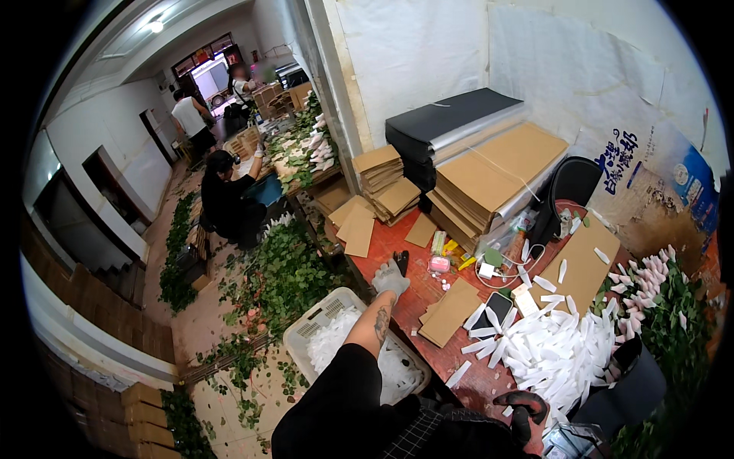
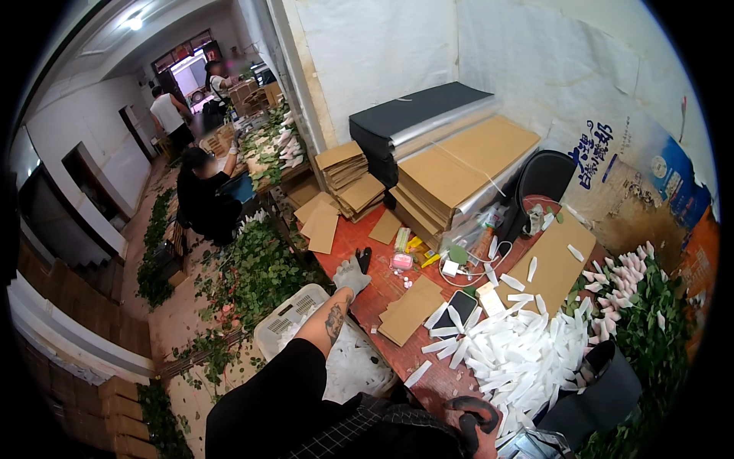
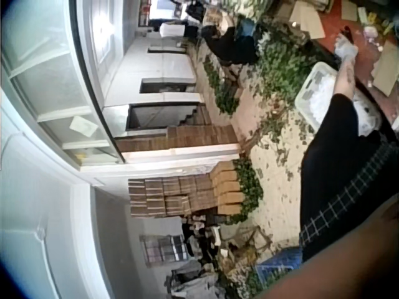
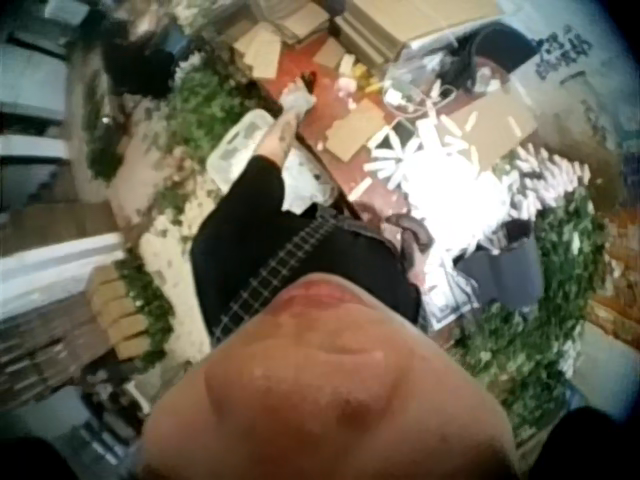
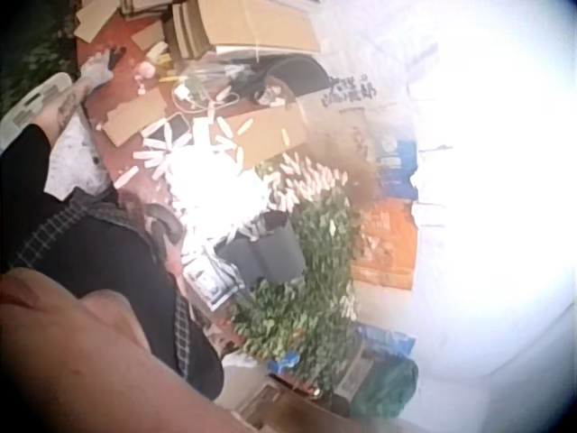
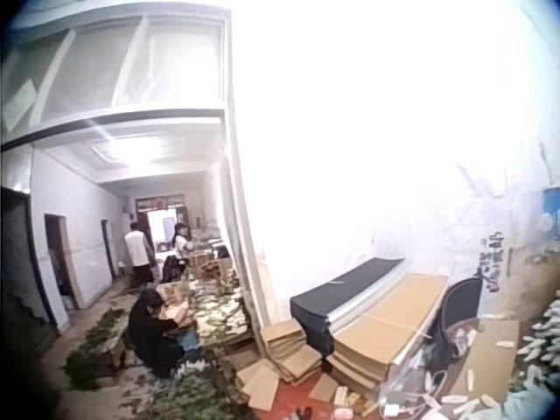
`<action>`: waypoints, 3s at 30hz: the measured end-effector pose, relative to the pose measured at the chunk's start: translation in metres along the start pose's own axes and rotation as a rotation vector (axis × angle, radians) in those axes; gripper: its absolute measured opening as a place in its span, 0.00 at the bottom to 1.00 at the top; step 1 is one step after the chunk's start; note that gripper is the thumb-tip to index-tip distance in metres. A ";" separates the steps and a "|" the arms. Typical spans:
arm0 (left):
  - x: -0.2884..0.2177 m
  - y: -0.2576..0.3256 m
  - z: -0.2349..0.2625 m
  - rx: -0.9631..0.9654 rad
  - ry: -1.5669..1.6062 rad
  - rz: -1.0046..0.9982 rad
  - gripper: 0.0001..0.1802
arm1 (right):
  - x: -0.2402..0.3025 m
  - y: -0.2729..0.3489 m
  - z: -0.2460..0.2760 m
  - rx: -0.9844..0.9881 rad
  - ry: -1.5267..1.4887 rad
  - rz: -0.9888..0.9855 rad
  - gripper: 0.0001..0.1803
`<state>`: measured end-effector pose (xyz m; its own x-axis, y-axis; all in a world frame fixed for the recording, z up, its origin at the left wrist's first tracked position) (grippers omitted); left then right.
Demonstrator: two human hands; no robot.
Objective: The person bundles roses by placing them into a grey corrugated wrap on a table and secures them using a handheld cutting tool.
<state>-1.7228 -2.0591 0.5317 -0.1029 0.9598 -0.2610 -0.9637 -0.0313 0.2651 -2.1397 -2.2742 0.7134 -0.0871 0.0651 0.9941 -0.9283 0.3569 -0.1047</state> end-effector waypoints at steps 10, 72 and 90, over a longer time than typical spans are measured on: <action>0.021 0.052 -0.025 -0.442 0.509 -0.305 0.41 | 0.080 -0.006 0.009 0.048 -0.014 0.196 0.21; 0.646 0.501 -0.272 0.709 0.480 0.290 0.30 | -0.552 0.234 -0.263 0.047 -0.235 -1.103 0.08; 0.588 0.591 -0.246 0.727 0.707 0.539 0.21 | -0.759 0.214 -0.258 -0.677 0.212 -1.203 0.37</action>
<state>-2.4133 -1.5813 0.3065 -0.7957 0.4925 -0.3525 -0.4058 -0.0014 0.9140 -2.1791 -2.0068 -0.0713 0.7414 -0.4823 0.4665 -0.0360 0.6657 0.7454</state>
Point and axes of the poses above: each hand's wrist, its own y-axis away from the middle knuckle, its own z-axis out of the back of the hand, x = y × z, the point moved 6 cm from there along -y, towards the middle knuckle, and after that the axes turned 3 degrees about y, right-handed, at the moved point
